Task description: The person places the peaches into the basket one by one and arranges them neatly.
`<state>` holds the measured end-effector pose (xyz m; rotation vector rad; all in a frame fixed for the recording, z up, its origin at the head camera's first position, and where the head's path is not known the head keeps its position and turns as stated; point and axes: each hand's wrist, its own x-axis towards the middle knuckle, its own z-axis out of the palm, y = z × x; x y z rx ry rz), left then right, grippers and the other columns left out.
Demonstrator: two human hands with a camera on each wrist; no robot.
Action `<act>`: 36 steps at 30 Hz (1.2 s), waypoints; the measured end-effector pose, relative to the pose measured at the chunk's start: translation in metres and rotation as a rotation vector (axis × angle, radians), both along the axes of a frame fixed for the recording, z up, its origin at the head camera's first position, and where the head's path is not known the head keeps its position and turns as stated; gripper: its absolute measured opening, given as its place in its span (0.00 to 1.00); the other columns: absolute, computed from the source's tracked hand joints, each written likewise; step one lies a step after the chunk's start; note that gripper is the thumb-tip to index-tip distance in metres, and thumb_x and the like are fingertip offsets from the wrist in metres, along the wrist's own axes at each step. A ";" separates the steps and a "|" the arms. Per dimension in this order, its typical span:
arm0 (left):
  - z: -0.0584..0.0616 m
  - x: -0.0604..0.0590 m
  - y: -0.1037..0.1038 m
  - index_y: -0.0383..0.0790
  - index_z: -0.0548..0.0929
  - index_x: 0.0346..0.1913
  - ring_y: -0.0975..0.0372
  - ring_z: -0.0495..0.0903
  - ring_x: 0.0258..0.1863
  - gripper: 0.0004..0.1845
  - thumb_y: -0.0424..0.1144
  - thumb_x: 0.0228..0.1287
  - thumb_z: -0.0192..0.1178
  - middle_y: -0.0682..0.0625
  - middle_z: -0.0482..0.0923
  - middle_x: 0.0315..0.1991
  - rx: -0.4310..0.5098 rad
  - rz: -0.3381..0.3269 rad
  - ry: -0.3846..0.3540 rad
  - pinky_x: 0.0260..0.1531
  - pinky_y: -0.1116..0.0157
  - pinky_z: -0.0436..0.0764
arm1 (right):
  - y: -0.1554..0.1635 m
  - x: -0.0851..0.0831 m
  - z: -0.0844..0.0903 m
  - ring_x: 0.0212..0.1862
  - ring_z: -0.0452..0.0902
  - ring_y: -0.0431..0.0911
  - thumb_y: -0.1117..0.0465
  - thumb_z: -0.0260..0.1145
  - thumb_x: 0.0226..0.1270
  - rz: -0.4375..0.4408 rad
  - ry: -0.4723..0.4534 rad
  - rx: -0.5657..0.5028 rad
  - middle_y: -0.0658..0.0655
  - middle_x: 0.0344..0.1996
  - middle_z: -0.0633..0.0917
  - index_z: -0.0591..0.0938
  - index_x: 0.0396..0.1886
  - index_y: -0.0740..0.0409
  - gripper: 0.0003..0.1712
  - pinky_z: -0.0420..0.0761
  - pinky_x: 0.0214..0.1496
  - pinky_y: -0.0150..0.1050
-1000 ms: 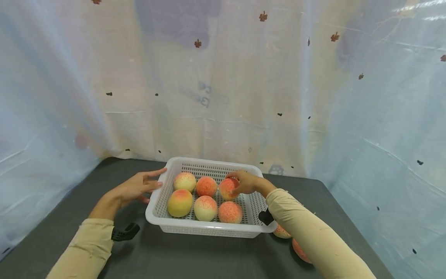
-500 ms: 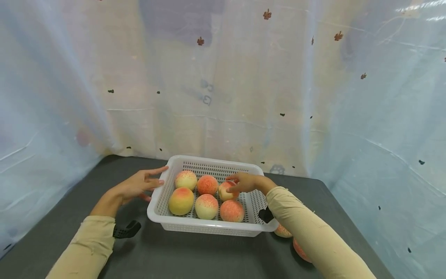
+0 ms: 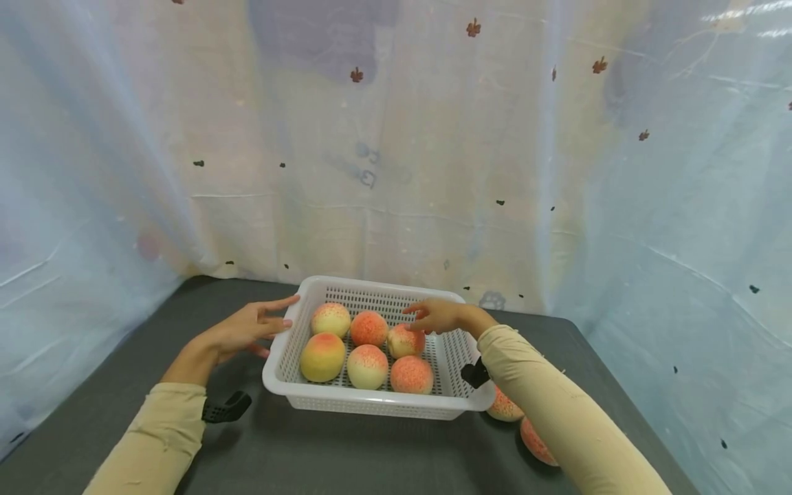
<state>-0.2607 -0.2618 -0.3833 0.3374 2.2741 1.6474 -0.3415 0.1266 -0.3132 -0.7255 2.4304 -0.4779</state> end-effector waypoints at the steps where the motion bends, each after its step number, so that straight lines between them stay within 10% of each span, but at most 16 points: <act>1: 0.000 0.000 0.000 0.55 0.47 0.83 0.50 0.82 0.59 0.41 0.50 0.76 0.57 0.32 0.59 0.77 0.001 -0.001 -0.002 0.43 0.50 0.88 | 0.000 0.000 0.002 0.61 0.79 0.59 0.50 0.55 0.80 0.000 0.003 -0.008 0.68 0.69 0.74 0.65 0.78 0.58 0.33 0.79 0.62 0.53; 36: -0.001 0.003 -0.012 0.56 0.46 0.83 0.53 0.85 0.54 0.41 0.49 0.76 0.56 0.31 0.61 0.76 -0.013 0.012 -0.016 0.41 0.50 0.88 | 0.045 0.030 0.025 0.69 0.70 0.71 0.57 0.57 0.80 0.022 0.167 -0.314 0.76 0.70 0.70 0.66 0.74 0.68 0.31 0.75 0.67 0.61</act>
